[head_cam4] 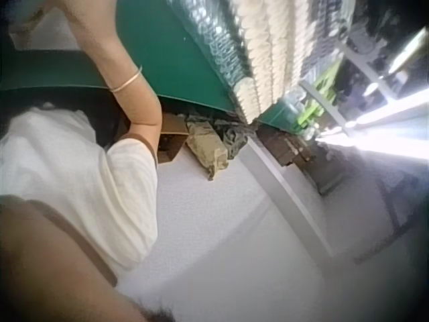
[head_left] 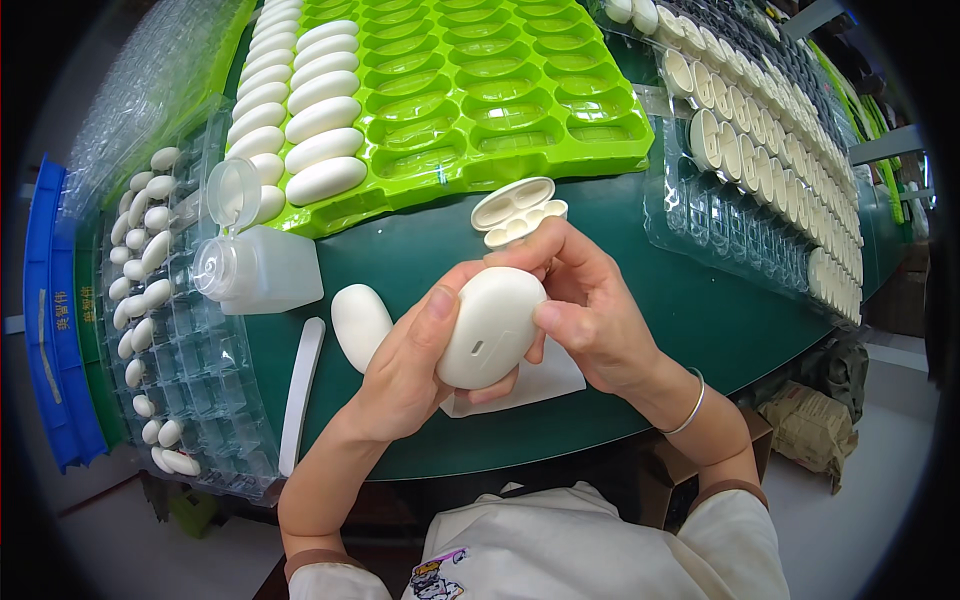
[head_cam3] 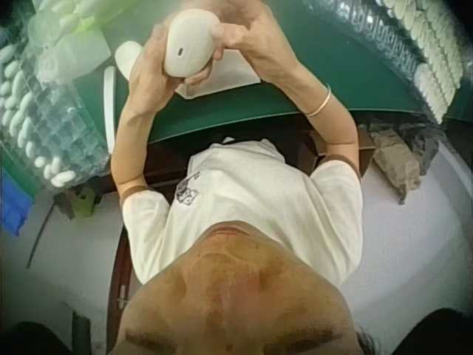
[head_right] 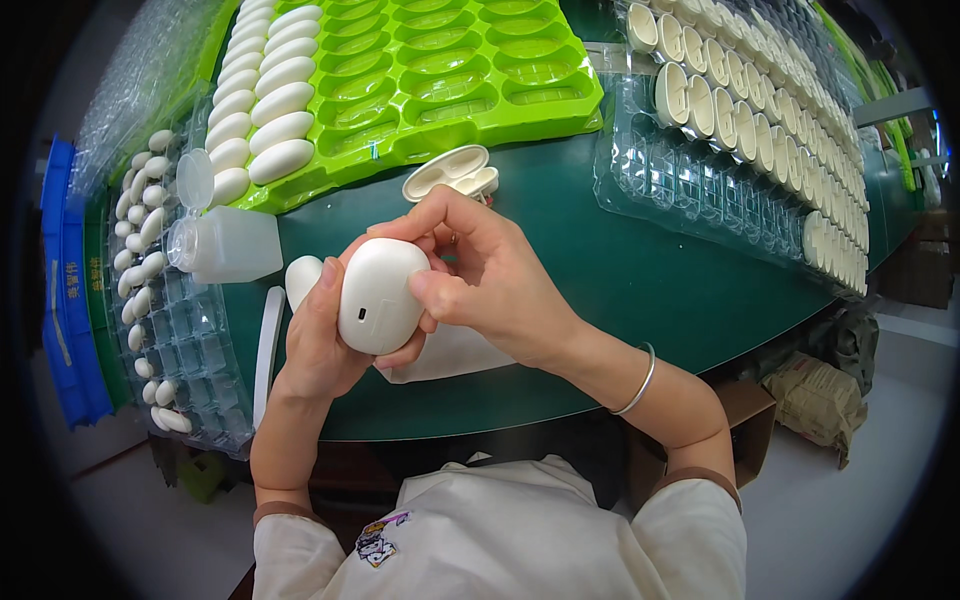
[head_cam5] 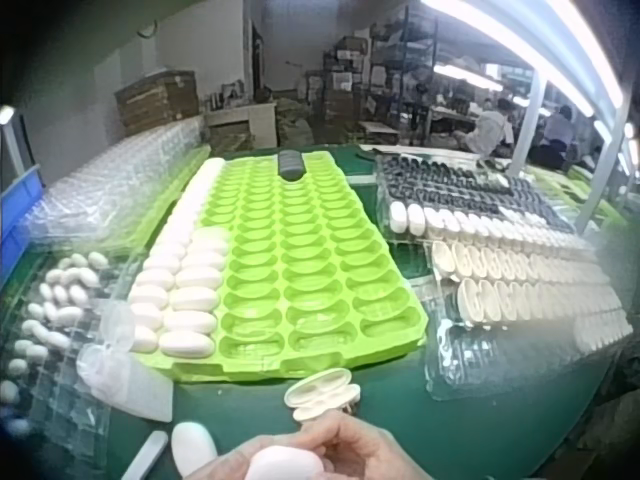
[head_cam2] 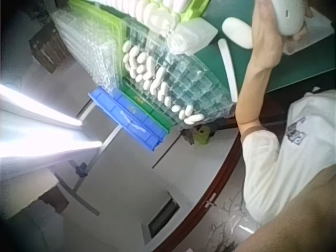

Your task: The person cleans the interior of white plastic cases using a white wipe. They open the case, wipe the inside surfaces, and then close it. The person repeats this process for multiple cases, picking them up from a green tray and placing them back down after cleaning.

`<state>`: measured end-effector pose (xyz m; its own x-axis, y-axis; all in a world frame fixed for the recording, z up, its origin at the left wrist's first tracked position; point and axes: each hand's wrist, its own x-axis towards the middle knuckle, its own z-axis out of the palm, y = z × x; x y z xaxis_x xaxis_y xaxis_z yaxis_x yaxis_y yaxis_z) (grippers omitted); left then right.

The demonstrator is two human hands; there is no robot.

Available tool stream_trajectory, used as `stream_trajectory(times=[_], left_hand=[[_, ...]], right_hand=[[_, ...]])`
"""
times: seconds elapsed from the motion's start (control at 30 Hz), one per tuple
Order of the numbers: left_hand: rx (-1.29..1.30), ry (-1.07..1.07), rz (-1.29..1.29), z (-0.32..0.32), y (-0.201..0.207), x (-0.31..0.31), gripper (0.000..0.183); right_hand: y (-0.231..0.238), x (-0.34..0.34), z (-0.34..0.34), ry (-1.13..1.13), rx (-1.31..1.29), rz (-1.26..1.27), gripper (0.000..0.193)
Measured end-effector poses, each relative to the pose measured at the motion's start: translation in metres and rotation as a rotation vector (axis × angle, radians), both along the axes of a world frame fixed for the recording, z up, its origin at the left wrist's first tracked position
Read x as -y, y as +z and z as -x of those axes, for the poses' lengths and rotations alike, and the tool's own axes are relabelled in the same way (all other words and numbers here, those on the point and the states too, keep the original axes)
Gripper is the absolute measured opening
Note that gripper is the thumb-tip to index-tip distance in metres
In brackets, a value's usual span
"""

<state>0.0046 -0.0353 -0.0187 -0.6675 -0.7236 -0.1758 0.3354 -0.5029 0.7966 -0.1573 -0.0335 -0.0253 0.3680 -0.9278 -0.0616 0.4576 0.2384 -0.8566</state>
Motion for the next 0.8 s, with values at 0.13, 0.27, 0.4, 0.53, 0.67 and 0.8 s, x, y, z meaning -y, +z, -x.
stream_trajectory(times=[0.13,0.27,0.4,0.53,0.67,0.8], left_hand=[[0.051,-0.008,0.010,0.0011,-0.0002,0.0004,0.059],[-0.001,-0.012,-0.186,0.0028,0.0036,0.0010,0.059],[-0.089,-0.064,-0.233,0.0000,0.0007,0.0038,0.061],[-0.236,-0.080,-0.338,-0.0027,-0.0035,0.0055,0.062],[-0.296,-0.063,-0.401,-0.0012,-0.0012,0.0056,0.060],[-0.312,-0.055,-0.443,-0.0026,-0.0009,0.0052,0.058]], right_hand=[[-0.0006,0.0005,0.0024,0.020,-0.011,-0.047,0.027],[0.0014,-0.0008,0.0043,0.013,-0.002,-0.115,0.028],[0.0053,0.0000,0.0025,0.012,-0.004,-0.127,0.032],[0.0022,0.0020,-0.0002,-0.014,0.005,-0.148,0.035],[-0.0004,0.0032,-0.0006,-0.010,0.030,-0.179,0.036],[-0.0006,0.0043,-0.0045,-0.033,0.003,-0.203,0.037]])
